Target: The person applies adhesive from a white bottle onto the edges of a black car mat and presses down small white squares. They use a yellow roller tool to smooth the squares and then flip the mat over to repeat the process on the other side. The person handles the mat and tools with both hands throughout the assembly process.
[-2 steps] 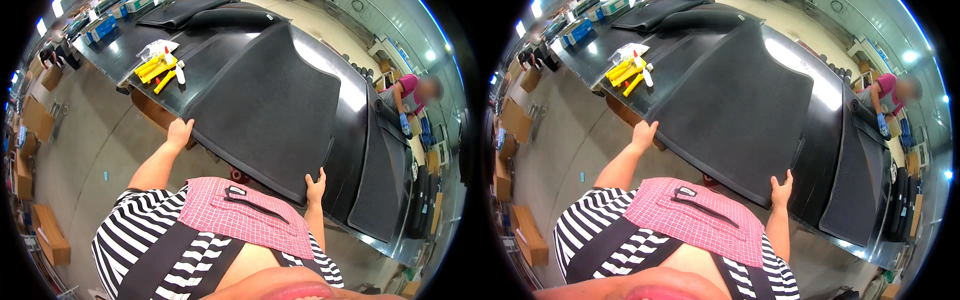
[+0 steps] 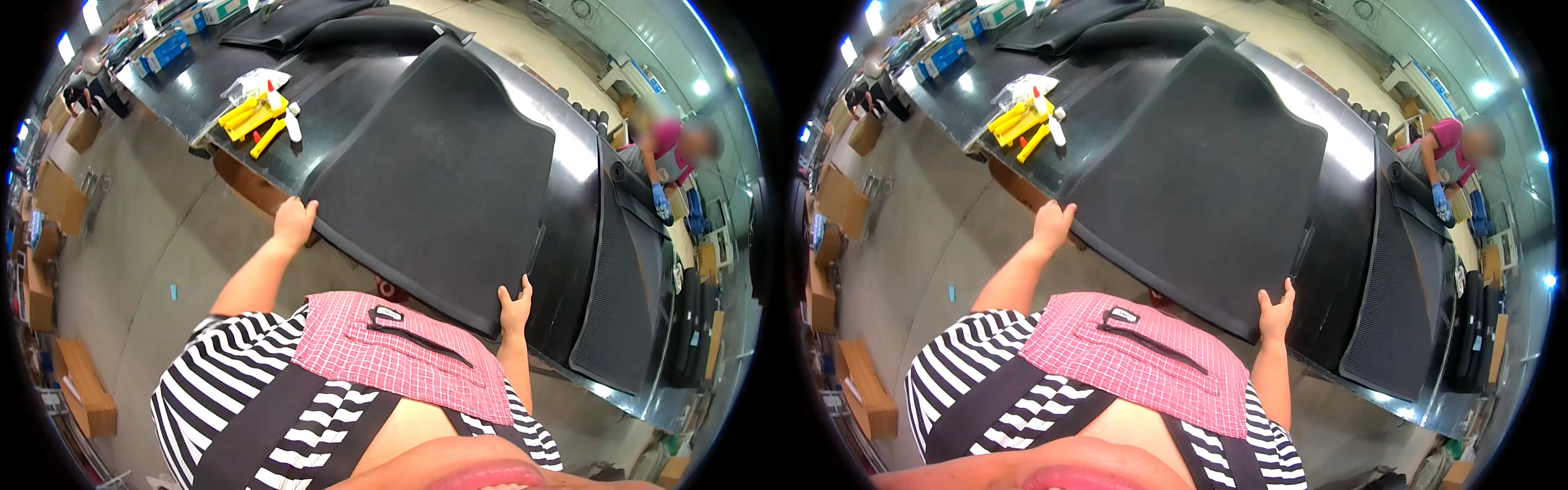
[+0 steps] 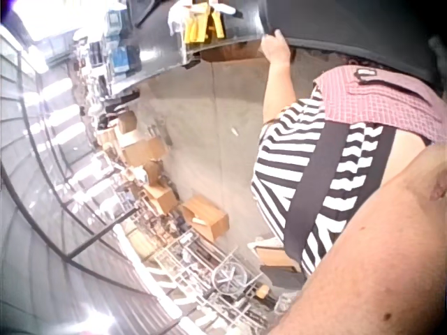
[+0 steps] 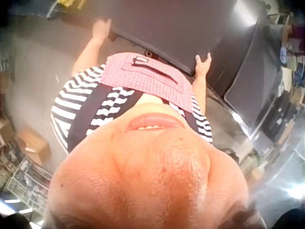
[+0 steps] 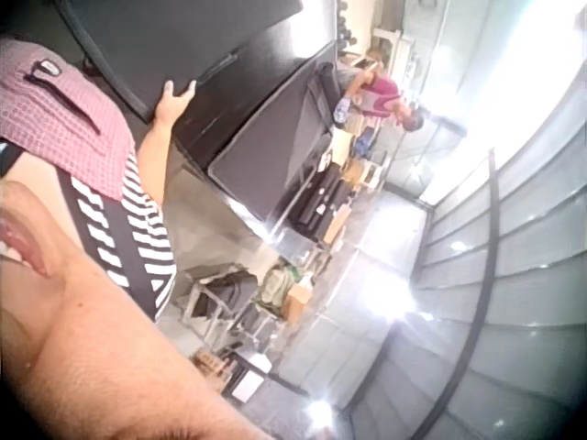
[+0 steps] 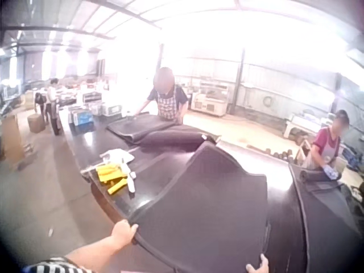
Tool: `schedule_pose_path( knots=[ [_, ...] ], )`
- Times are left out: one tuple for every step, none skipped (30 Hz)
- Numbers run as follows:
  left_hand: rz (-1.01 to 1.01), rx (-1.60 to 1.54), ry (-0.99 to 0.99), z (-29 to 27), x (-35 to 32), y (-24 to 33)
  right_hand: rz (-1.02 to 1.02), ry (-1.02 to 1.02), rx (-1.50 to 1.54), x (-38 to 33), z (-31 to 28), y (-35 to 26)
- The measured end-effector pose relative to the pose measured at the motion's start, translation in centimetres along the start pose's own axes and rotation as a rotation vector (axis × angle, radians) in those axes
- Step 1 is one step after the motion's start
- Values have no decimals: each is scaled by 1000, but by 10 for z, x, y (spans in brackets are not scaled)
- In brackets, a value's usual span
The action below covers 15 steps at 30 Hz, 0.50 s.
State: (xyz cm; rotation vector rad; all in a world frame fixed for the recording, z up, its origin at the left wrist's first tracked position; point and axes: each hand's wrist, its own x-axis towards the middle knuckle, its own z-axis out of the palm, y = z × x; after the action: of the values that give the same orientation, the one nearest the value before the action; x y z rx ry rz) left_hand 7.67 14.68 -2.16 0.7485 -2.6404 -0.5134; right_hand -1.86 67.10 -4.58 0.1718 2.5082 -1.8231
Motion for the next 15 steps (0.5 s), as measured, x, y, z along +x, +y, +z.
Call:
schedule_pose_path(
  knots=[
    [73, -100, 31, 2, 5, 13, -18, 43, -63, 1, 3, -2],
    [102, -70, 98, 0, 5, 24, -27, 69, -137, -1, 3, -1],
    [132, -40, 166, -4, 6, 31, -35, 94, -210, -3, 4, 0],
    [184, -44, 196, -5, 10, 30, -21, 92, -165, -3, 5, 1],
    [236, -48, 227, -7, 14, 28, -7, 91, -118, -3, 5, 2],
    [289, -51, 258, -7, 19, 25, 8, 90, -71, -3, 6, 2],
    [190, -239, 184, -3, 20, 17, -16, 94, -142, -1, 8, 2],
    [93, -428, 106, 4, 22, 10, -38, 103, -212, 0, 10, 2],
    [-5, -613, 26, 10, 25, 2, -60, 111, -281, 1, 13, 3],
    [124, -461, -40, -11, 33, 22, -56, 149, -365, -2, 11, 3],
    [259, -315, -80, -36, 39, 41, -62, 163, -392, -3, 11, 0],
    [592, -224, 40, -35, 45, 41, -76, 163, -423, -2, 13, -4],
    [730, -291, -140, -49, 49, 64, -79, 162, -459, -3, 14, -6],
    [877, -427, -259, -49, 56, 83, -71, 157, -461, -1, 12, -7],
    [1303, -16, -135, -53, 68, 107, -15, 163, -438, -6, 9, -8]
  ],
)
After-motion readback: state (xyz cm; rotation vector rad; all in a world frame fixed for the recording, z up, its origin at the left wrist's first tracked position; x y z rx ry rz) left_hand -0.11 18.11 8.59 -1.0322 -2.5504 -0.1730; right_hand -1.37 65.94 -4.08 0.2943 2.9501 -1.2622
